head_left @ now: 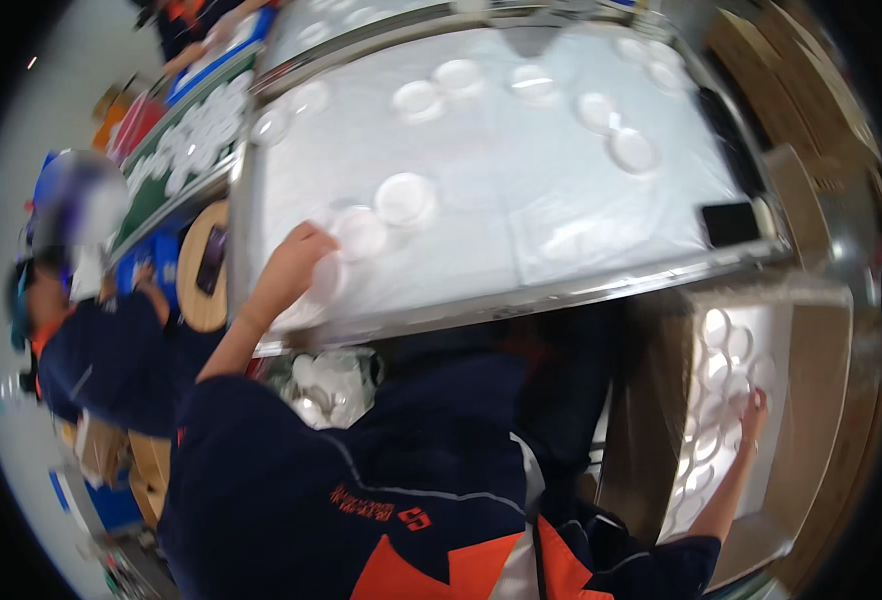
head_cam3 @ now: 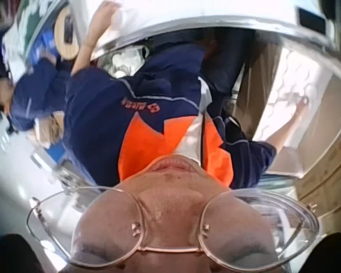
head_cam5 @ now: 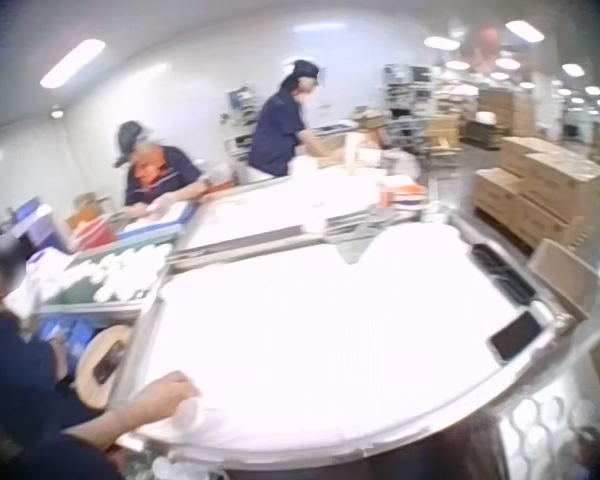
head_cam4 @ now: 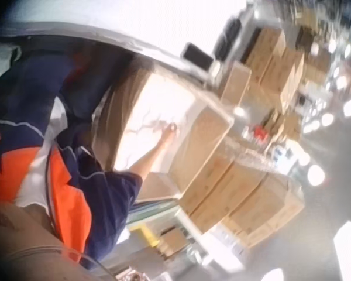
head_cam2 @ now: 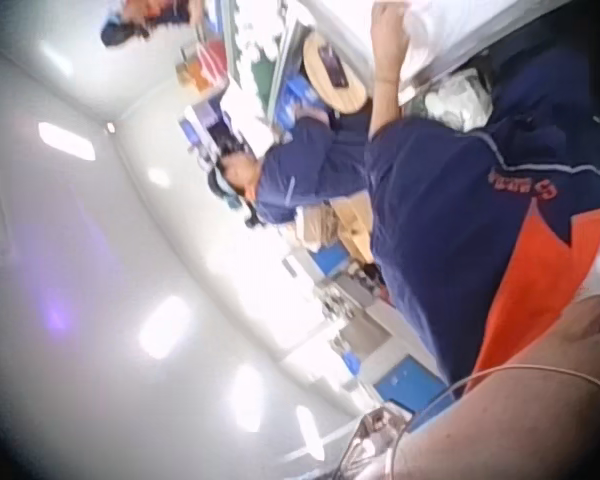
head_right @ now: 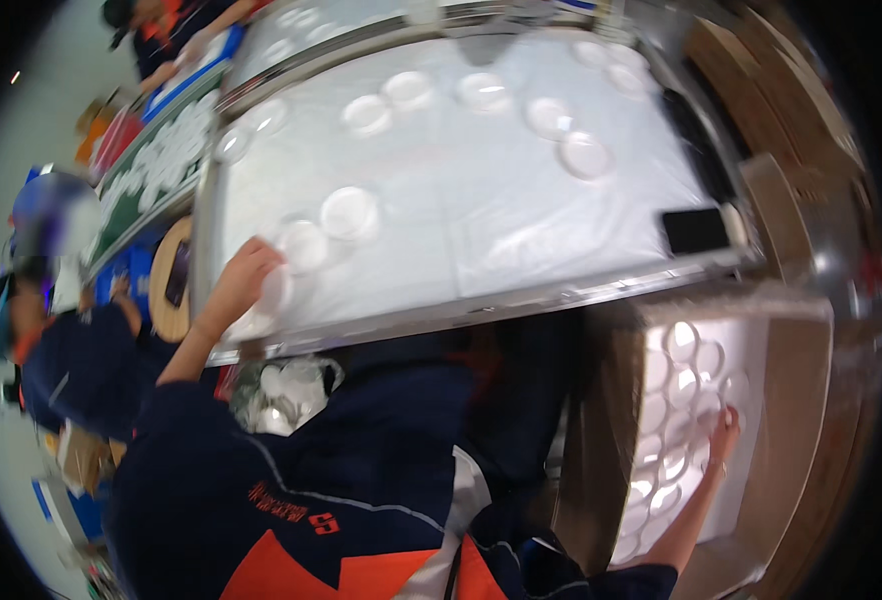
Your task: The recorder sorts, wipes, and packs white plastic jar lids into a large cardboard box in a manufacturing facility.
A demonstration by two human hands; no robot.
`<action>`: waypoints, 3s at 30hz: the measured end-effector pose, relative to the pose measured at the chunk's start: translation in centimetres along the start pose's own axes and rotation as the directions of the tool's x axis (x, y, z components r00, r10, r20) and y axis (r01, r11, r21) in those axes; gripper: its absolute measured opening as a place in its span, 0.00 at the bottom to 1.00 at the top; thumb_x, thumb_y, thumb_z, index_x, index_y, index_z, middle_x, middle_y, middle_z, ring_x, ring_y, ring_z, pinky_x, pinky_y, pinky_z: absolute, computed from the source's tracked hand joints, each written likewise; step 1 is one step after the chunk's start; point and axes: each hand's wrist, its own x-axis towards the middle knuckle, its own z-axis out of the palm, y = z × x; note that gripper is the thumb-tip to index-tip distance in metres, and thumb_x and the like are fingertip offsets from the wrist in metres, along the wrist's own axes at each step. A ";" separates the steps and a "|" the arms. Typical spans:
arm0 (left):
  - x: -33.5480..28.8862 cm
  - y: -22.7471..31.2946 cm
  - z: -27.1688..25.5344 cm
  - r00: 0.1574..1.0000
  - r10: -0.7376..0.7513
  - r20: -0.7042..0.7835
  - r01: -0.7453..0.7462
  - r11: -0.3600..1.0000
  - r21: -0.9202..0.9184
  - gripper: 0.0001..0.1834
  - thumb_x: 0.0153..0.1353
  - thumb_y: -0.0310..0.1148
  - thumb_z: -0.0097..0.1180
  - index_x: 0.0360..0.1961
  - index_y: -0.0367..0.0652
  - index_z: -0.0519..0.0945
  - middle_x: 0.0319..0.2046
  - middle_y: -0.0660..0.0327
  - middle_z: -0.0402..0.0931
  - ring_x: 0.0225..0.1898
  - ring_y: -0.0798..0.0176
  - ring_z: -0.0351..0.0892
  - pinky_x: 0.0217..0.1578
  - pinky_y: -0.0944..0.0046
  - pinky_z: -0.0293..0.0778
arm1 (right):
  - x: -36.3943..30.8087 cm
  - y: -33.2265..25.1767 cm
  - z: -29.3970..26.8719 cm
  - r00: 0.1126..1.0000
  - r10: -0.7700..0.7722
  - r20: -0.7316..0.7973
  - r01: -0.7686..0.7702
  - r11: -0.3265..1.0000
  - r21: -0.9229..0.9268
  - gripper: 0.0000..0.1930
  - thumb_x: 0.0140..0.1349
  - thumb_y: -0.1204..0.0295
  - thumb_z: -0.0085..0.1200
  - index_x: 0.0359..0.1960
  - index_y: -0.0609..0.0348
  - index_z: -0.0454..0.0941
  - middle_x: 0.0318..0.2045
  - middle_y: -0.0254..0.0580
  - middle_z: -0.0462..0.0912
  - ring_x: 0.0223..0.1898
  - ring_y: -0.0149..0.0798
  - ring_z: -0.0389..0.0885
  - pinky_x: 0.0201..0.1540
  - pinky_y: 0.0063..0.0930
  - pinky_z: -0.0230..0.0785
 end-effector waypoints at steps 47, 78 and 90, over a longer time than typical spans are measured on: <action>6.0 37.1 14.1 0.801 0.599 0.013 0.546 -0.720 -0.429 0.27 0.71 0.38 0.40 0.68 0.42 0.55 0.65 0.53 0.60 0.65 0.54 0.62 0.62 0.53 0.65 | -29.9 -33.8 -0.8 0.760 -0.592 0.269 -0.628 -0.564 0.536 0.28 0.71 0.57 0.42 0.68 0.54 0.55 0.57 0.42 0.73 0.59 0.40 0.73 0.59 0.40 0.70; 7.5 36.4 13.8 0.822 0.484 0.302 0.530 -0.453 -0.717 0.26 0.66 0.49 0.46 0.59 0.45 0.66 0.60 0.56 0.64 0.62 0.53 0.60 0.62 0.42 0.56 | -19.4 -6.4 -3.3 0.963 0.146 0.226 -0.108 0.979 -0.172 0.21 0.62 0.65 0.55 0.58 0.51 0.72 0.38 0.51 0.75 0.41 0.45 0.74 0.48 0.36 0.66; 6.0 36.8 12.5 0.599 0.449 0.663 0.785 -0.492 -0.376 0.29 0.64 0.52 0.48 0.61 0.48 0.65 0.62 0.66 0.62 0.67 0.59 0.56 0.65 0.50 0.56 | -27.3 -32.3 -5.4 0.817 -0.368 0.444 -0.419 0.150 0.895 0.28 0.66 0.53 0.50 0.61 0.60 0.66 0.47 0.38 0.78 0.47 0.30 0.77 0.51 0.29 0.71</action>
